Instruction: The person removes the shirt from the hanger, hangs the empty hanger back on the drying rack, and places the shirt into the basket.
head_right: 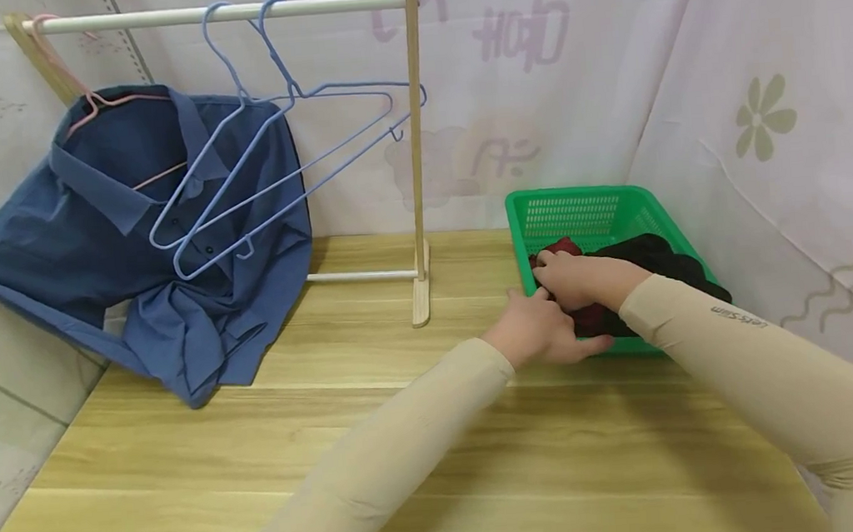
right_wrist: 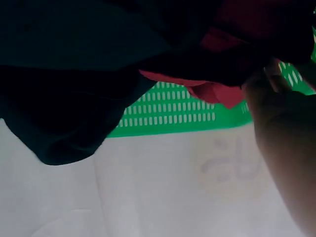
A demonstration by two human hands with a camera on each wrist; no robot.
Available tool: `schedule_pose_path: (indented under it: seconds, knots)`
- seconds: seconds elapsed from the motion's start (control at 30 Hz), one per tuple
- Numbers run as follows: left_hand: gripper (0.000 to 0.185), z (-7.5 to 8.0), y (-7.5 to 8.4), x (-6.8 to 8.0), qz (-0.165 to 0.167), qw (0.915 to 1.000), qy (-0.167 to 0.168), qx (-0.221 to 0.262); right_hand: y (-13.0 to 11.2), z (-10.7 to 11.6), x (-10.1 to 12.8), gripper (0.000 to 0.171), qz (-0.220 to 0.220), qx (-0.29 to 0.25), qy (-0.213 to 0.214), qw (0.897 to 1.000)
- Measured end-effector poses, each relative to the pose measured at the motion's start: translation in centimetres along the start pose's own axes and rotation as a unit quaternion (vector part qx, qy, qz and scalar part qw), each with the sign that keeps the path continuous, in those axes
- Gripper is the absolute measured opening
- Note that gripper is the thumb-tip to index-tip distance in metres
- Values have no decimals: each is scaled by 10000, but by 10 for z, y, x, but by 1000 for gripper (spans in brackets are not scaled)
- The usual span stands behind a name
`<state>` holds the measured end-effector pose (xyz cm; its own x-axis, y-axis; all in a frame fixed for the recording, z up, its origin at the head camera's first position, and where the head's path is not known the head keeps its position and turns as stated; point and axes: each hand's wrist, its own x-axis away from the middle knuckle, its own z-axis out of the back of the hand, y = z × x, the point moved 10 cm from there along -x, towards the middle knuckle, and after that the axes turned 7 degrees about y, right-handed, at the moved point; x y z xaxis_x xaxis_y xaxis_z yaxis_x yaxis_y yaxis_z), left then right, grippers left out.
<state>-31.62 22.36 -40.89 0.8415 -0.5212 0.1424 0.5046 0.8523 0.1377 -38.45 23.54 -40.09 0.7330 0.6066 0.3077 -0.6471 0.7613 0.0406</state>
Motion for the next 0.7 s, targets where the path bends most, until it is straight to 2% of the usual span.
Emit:
schedule_pose_path:
  seconds: [0.1,0.17,0.27,0.37,0.53,0.7]
  knots:
    - [67,-5,0,-2,-76,9999,53,76,5,10,8,59,-79,-569,81,9983]
    - [72,-5,-2,0,-83,9999,97,-85,7,24,15,60,-67,-916,142,9957]
    - [78,2,-7,6,-113,9982,206,-553,10,50,26,55,-37,-1031,365,9940]
    - [74,16,-15,14,-135,9959,170,-874,14,81,35,52,-103,-897,642,9938]
    - [73,38,-30,32,-198,9983,-55,-537,15,114,46,55,-288,-878,745,9929]
    - [76,66,-53,55,-230,9992,292,-122,-6,128,51,56,-375,-978,768,9915]
